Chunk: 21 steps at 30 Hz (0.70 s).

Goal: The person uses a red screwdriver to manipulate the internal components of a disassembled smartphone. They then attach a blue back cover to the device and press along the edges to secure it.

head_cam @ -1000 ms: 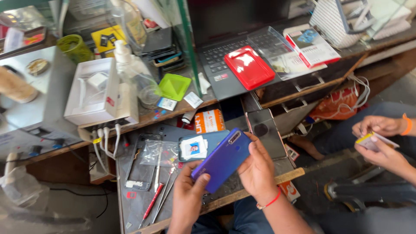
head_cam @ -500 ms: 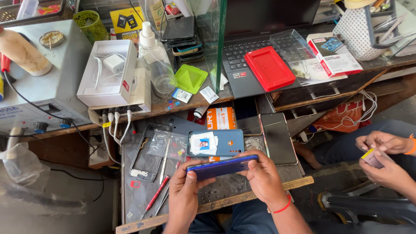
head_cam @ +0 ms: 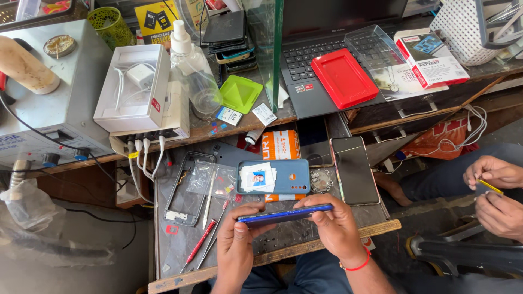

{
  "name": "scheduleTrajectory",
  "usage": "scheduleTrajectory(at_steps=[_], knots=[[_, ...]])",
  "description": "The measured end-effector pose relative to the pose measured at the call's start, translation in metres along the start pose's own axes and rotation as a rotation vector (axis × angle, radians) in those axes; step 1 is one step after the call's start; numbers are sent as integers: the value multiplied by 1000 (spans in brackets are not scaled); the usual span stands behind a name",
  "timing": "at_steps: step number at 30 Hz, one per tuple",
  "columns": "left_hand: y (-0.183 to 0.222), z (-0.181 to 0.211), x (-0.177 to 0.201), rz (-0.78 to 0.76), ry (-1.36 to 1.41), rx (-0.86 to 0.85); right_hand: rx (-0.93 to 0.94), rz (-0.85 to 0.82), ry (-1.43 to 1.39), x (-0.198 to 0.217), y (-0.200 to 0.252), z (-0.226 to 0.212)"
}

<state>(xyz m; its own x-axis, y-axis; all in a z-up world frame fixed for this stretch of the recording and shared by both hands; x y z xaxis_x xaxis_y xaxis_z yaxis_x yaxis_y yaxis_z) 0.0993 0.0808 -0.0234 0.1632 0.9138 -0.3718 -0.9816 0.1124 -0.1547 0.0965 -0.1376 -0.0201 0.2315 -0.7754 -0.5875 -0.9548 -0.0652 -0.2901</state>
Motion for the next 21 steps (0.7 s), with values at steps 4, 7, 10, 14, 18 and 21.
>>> scheduleTrajectory(at_steps=[4,7,10,14,18,21], knots=[[-1,6,-5,-10,-32,-16,-30,-14,-53,-7,-1,-7],[1,6,-1,26,104,10,-88,35,0,-6,-4,-2],[1,7,5,69,56,-31,-151,77,66,-1,-5,5],[1,1,9,114,-1,-8,-140,60,49,-1,-5,6],[-1,-1,11,173,-115,24,-143,104,73,2,-5,7],[0,0,12,194,-168,29,-128,105,71,-1,-7,4]])
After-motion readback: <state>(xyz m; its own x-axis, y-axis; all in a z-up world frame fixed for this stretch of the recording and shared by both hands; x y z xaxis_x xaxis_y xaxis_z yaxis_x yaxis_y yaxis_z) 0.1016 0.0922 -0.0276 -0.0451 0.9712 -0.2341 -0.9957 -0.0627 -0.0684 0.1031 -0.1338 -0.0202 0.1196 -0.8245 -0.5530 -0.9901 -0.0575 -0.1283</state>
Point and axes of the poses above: each hand's wrist, its own y-axis away from the middle knuckle, its own x-axis out of the back of the hand, z = x × y, the point moved 7 cm from there along -y, towards the middle knuckle, and after that the axes turned 11 degrees about -y, right-handed, at the moved point
